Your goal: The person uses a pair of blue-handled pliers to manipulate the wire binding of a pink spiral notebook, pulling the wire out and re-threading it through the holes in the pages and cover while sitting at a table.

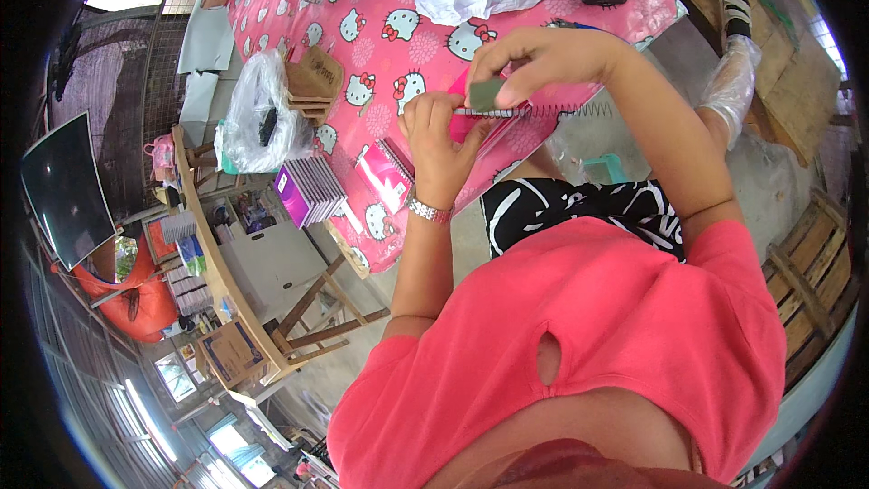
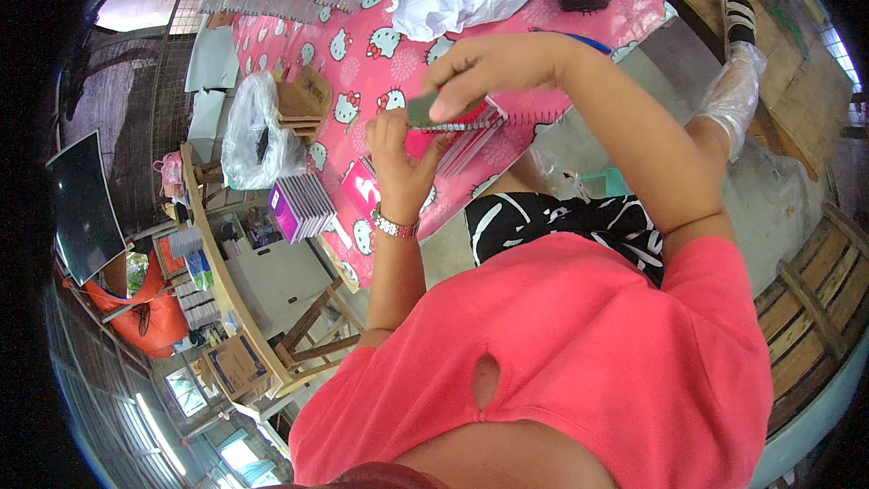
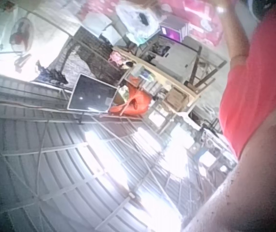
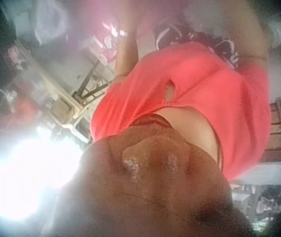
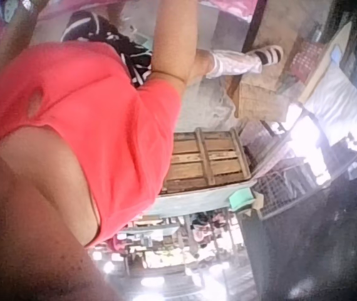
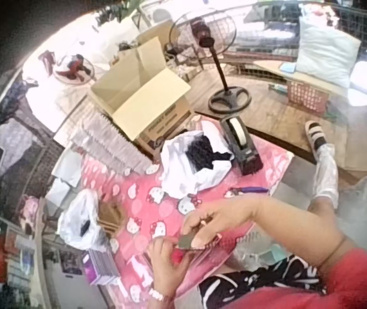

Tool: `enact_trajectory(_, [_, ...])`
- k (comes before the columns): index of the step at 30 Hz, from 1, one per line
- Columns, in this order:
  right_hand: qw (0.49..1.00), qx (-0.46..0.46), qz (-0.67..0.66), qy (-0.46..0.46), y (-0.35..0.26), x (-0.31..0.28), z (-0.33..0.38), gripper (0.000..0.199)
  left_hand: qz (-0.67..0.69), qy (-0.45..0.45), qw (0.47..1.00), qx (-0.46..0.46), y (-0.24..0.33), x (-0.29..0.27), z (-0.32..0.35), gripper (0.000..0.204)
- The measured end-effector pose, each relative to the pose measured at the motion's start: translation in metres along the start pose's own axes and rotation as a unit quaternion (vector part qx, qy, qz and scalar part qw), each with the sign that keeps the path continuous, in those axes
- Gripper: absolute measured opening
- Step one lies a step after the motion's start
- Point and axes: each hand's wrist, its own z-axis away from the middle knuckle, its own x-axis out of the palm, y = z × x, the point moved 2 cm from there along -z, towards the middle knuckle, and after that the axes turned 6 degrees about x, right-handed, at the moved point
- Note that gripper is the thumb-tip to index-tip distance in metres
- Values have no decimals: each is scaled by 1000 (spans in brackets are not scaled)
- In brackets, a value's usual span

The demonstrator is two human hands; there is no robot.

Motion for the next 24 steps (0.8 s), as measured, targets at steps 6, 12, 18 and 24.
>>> enact_trajectory(6, [1000, 13, 13, 1, -12, 1, -3, 39, -2, 8, 1000, 3, -3, 1, -1, 41])
enact_trajectory(12, [999, 5, -38, -6, -10, 0, -5, 38, 11, 3, 1000, -5, -4, 0, -3, 42])
enact_trajectory(18, [987, 0, 154, 50, -2, -6, -13, 41, 41, 9, 999, -21, -12, -3, -2, 41])
enact_trajectory(24, [960, 19, 270, 73, -5, -2, -20, 39, 60, 23, 996, -64, -21, -7, -1, 38])
